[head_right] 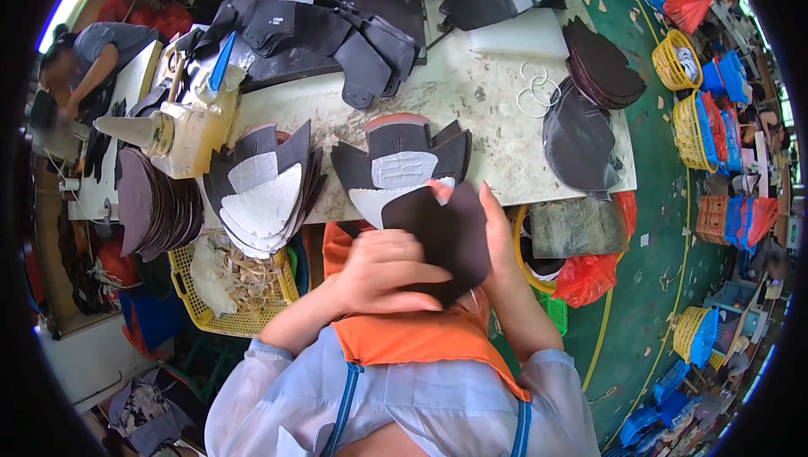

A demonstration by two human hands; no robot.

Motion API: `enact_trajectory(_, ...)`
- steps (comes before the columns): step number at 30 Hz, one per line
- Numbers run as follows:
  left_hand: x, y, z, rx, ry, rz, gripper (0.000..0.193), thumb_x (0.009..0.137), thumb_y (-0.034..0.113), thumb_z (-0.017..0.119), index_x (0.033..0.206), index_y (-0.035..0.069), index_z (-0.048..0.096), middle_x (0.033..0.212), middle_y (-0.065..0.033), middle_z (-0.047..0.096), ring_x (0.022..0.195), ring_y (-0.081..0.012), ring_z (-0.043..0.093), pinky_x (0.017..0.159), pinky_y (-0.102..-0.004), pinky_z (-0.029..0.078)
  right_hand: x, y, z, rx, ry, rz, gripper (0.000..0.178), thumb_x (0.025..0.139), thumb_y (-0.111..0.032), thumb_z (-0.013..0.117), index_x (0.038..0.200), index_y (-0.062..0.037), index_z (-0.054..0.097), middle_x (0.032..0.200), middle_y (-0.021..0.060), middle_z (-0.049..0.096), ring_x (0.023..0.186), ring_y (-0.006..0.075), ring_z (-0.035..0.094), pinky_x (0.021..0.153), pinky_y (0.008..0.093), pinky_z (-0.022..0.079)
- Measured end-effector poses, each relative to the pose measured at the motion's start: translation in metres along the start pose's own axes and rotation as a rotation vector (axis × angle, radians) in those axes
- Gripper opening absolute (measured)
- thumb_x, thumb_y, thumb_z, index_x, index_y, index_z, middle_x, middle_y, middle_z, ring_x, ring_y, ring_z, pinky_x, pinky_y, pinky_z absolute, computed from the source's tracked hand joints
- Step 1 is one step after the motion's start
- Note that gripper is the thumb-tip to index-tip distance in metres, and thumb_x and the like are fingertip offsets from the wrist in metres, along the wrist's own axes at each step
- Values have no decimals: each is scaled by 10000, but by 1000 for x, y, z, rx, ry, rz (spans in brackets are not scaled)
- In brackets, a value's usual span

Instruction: Manually aligning and stacking leather shoe upper components at a manufacturing workstation.

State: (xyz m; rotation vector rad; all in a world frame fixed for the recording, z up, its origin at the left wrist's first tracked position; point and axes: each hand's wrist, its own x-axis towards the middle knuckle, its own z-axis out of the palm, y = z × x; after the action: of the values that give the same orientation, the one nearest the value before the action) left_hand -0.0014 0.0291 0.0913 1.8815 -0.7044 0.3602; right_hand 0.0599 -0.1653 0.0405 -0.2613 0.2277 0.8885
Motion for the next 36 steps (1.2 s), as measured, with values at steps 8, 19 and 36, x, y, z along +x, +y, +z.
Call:
enact_trajectory(8, -73, -42, 52, -2049, 76, -817, 851, 912, 679, 489, 1477, 62, 329, 1462, -141, 428, 1234, -268, 531, 1038, -433, 439, -2, 1, 30, -272, 72, -146, 531, 1012, -297, 446, 1472, -43, 363, 1448, 195, 459, 1319, 324, 473, 1114, 469, 370)
enact_trajectory(19, -54, -38, -4, -451, 668, -929, 101, 928, 93, 661, 900, -3, 679, 862, -61, 698, 686, -135, 629, 623, -245, 491, 2, -10, 5, -1264, 483, -472, 336, 1014, -257, 560, 1025, 60, 673, 941, 60, 693, 856, 110, 611, 764, 285, 489)
enact_trajectory(36, -47, -96, -5, 641, 626, -922, 156, 855, 101, 719, 884, -12, 615, 641, -122, 576, 542, -261, 544, 542, -353, 445, 65, -4, 0, -1919, 475, -531, 182, 853, -163, 721, 915, 0, 671, 760, 181, 692, 689, 330, 691, 609, 380, 516)
